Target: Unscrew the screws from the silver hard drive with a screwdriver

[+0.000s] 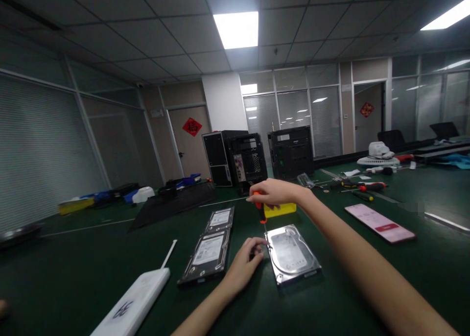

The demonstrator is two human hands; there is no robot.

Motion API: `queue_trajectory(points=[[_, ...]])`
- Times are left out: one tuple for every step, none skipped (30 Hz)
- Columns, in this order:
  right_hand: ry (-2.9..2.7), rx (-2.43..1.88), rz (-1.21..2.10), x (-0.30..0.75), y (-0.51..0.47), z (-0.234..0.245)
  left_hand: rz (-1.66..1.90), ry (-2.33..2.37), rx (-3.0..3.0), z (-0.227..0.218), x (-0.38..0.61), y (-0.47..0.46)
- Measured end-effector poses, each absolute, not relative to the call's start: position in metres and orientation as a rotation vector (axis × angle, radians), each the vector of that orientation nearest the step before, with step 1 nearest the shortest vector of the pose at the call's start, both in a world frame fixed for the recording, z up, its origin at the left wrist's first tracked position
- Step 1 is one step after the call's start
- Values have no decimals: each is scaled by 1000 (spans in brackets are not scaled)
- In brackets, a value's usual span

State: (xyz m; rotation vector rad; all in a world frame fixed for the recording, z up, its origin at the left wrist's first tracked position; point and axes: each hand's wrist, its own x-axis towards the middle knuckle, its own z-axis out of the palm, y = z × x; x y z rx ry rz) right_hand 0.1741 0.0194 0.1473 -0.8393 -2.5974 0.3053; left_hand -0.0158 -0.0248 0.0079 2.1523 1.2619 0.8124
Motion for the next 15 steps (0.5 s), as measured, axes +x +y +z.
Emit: queue_trajectory(points=[[-2601,-837,309,174,20,147,811,1266,2154,8,-15,-25],[-2603,-831,313,173,20,147,809,1269,2157,9,-15,-26],[-2602,-828,318,173,20,147,807,1272,2158,9,-15,-27],[-2602,-830,326,173,21,147,805,1277,2160,10,-15,-27],[-2602,-836,335,173,21,147,804,1281,2161,10,-14,-27],[-2601,-845,345,173,22,147,802,1286,2162,10,-14,-28],[-2599,-852,353,174,22,147,802,1291,2162,10,-14,-28],[-2596,-856,359,174,22,148,804,1294,2164,10,-14,-28],[-2594,-852,363,175,23,148,804,1296,2165,10,-14,-29],[-2592,-840,365,175,23,148,805,1299,2165,11,-14,-29],[-2591,-824,366,176,23,149,804,1304,2164,11,-13,-30],[-2593,-804,369,176,23,149,802,1309,2163,12,-13,-30],[-2597,-782,371,176,23,149,798,1313,2159,12,-13,-30],[-2598,-762,371,176,23,149,793,1317,2155,13,-12,-31],[-2595,-747,368,176,23,149,786,1319,2152,13,-12,-31]])
